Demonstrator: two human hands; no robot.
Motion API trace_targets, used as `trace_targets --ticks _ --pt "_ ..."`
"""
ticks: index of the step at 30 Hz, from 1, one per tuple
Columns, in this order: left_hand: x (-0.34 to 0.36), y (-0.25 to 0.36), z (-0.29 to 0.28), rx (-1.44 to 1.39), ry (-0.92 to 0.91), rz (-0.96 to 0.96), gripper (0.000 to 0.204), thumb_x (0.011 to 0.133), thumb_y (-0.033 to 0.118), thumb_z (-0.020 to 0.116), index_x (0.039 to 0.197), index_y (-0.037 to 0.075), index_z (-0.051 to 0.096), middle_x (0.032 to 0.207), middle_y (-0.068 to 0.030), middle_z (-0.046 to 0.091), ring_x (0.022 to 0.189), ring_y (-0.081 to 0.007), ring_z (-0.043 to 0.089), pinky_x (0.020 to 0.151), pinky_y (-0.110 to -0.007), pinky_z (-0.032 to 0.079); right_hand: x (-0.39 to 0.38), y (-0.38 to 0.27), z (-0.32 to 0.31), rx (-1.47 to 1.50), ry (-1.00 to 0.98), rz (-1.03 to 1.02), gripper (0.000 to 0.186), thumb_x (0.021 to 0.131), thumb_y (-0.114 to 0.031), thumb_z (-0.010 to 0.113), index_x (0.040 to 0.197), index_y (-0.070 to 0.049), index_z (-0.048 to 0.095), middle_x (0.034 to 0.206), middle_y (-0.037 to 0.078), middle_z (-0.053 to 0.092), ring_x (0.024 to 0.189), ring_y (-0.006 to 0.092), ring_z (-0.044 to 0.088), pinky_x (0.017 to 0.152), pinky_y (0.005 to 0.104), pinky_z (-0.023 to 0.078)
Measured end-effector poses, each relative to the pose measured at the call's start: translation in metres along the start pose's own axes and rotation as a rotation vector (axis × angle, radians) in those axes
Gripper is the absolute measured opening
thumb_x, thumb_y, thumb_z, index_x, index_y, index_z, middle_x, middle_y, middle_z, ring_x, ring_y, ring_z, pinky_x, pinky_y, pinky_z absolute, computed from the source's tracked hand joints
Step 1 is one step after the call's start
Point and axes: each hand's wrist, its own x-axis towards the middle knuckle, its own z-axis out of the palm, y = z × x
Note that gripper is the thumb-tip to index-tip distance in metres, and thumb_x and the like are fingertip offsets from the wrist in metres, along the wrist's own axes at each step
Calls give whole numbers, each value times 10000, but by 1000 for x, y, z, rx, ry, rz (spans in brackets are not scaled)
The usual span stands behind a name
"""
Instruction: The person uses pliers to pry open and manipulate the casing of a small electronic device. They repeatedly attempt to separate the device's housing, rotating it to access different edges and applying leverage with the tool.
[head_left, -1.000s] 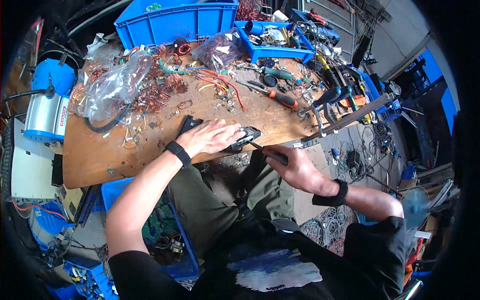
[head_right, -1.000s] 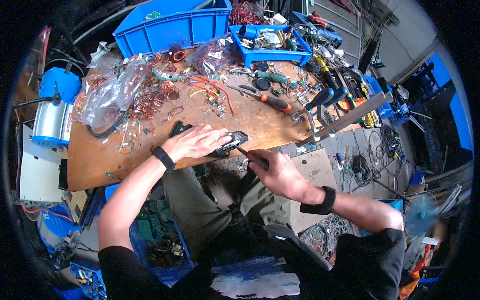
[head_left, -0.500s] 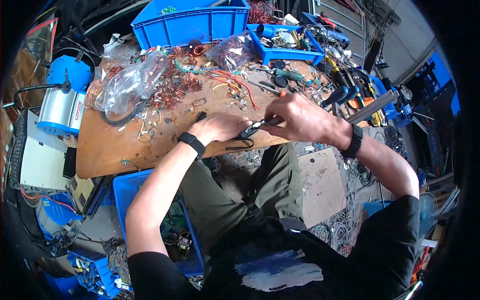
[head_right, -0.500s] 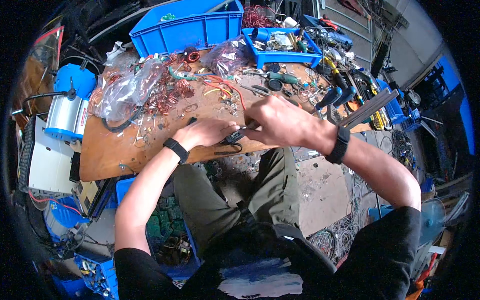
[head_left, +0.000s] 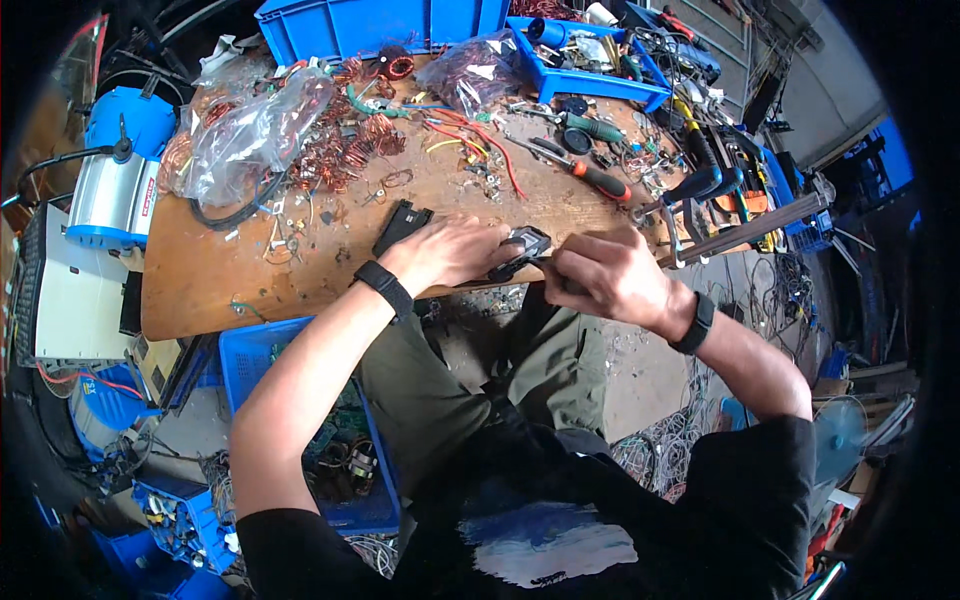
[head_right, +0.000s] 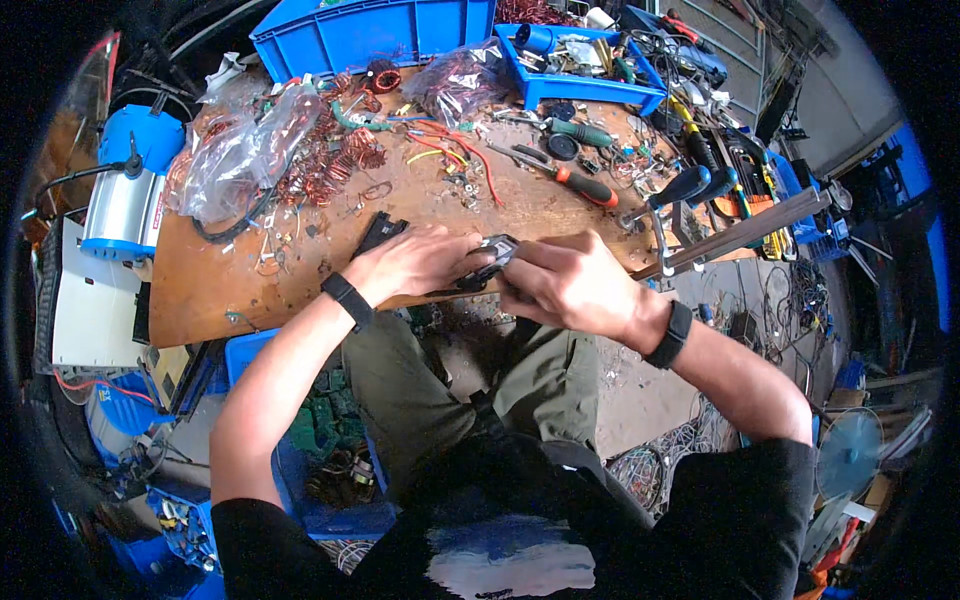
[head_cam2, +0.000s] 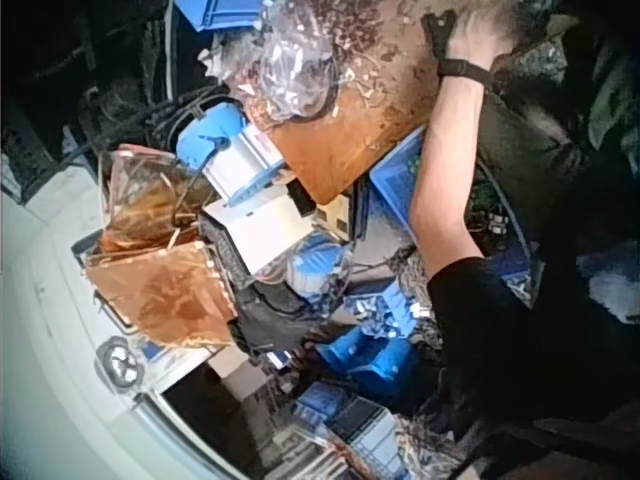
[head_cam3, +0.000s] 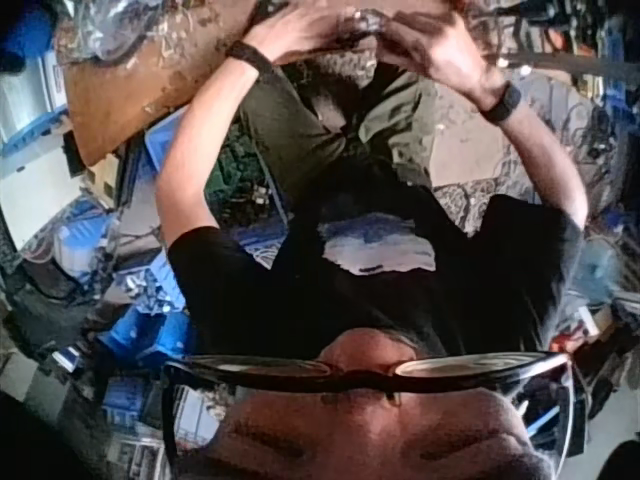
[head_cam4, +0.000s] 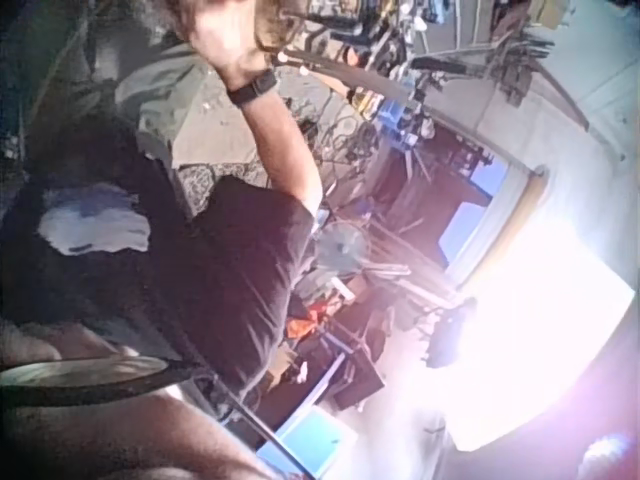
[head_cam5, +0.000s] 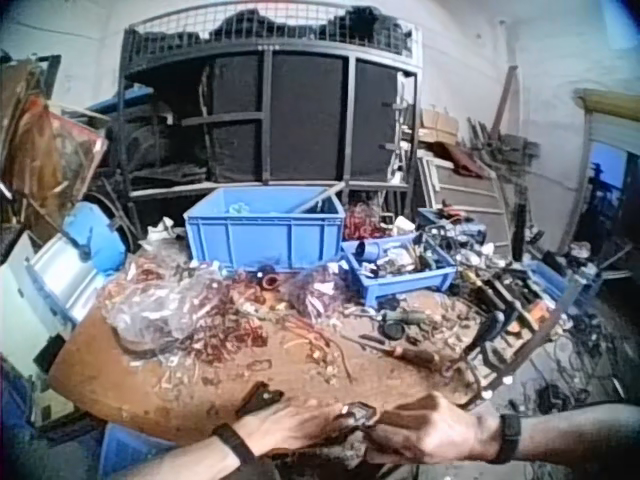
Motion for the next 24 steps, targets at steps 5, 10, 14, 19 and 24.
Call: trace_targets --ticks 5,10,14,19,24 --pt "-1 -2 -3 -35 -37 -59 412 1084 448 453 1167 72 599 958 -255 674 911 -465 657 777 -544 527 -11 7 9 -6 69 77 233 766 -181 829 853 -89 634 738 30 598 638 210 659 562 350 549" --pt "-1 -9 3 -77 -35 -12 468 1090 489 420 1153 67 614 961 -242 662 925 -457 657 766 -539 522 -4 18 6 44 49 79 201 758 -147 828 834 -94 650 751 27 625 613 207 651 536 335 533" --pt "-9 -52 59 -20 248 185 394 1075 421 485 1170 65 621 963 -243 655 868 -447 645 763 -525 521 -18 14 11 76 89 64 191 744 -93 834 850 -72 676 833 40 701 683 202 706 582 324 569" --pt "-3 -32 37 -72 93 126 346 1075 335 509 1308 92 588 974 -225 657 906 -401 639 794 -487 521 -63 16 29 36 163 103 223 730 -103 846 867 -71 674 967 56 716 785 190 728 608 312 581" --pt "-4 -18 3 -5 3 85 362 1090 363 459 1293 101 604 984 -213 662 914 -389 624 802 -503 514 -28 17 14 108 18 98 251 796 -201 803 934 -83 630 901 73 631 744 266 679 606 389 558"
